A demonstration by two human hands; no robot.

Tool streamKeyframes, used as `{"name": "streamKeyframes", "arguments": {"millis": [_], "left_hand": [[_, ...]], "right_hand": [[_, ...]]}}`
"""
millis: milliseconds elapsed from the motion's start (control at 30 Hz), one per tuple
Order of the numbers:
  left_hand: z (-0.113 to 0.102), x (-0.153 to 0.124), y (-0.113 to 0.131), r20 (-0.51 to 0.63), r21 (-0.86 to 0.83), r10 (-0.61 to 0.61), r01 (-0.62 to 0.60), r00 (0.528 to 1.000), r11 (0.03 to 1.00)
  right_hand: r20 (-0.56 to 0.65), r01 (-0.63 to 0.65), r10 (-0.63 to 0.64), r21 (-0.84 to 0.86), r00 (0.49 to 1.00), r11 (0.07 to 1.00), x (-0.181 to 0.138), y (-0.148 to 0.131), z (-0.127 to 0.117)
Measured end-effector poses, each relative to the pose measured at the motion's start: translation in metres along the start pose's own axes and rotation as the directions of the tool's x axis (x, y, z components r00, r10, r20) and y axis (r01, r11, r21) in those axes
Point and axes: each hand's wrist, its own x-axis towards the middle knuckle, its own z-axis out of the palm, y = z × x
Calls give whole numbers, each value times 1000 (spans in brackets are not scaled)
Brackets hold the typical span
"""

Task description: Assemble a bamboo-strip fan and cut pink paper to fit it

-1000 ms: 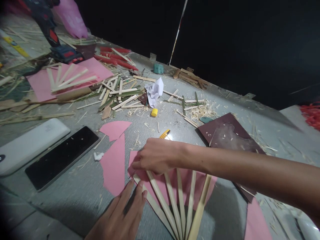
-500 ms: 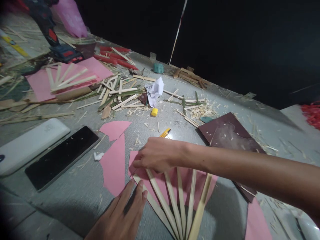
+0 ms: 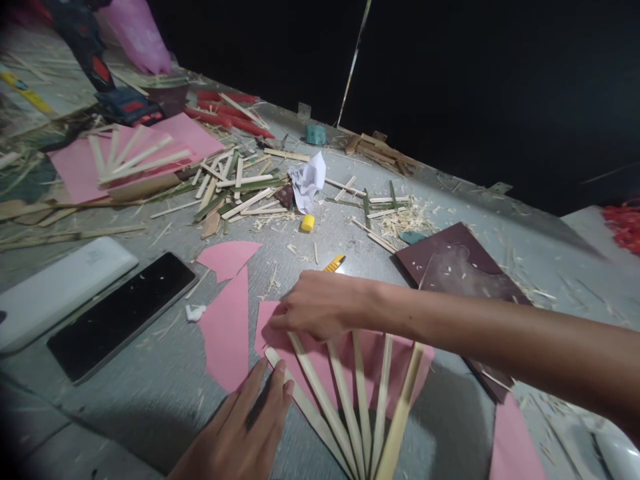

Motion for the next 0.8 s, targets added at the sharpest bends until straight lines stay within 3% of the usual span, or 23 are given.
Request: {"name": "streamKeyframes", "arguments": {"millis": [367, 633, 800], "left_hand": [[-7, 10, -5, -68, 38, 1, 1, 998, 999], [-2, 1, -6, 20, -36, 16, -15, 1000, 999], [-5, 6, -6, -36, 10, 12, -12, 999, 1000]], "right_hand": [[86, -46, 50, -48, 995, 998, 0, -3, -8], [104, -61, 68, -65, 992, 996, -1, -5, -9], [127, -83, 90, -59, 988, 995, -2, -7, -11]]}}
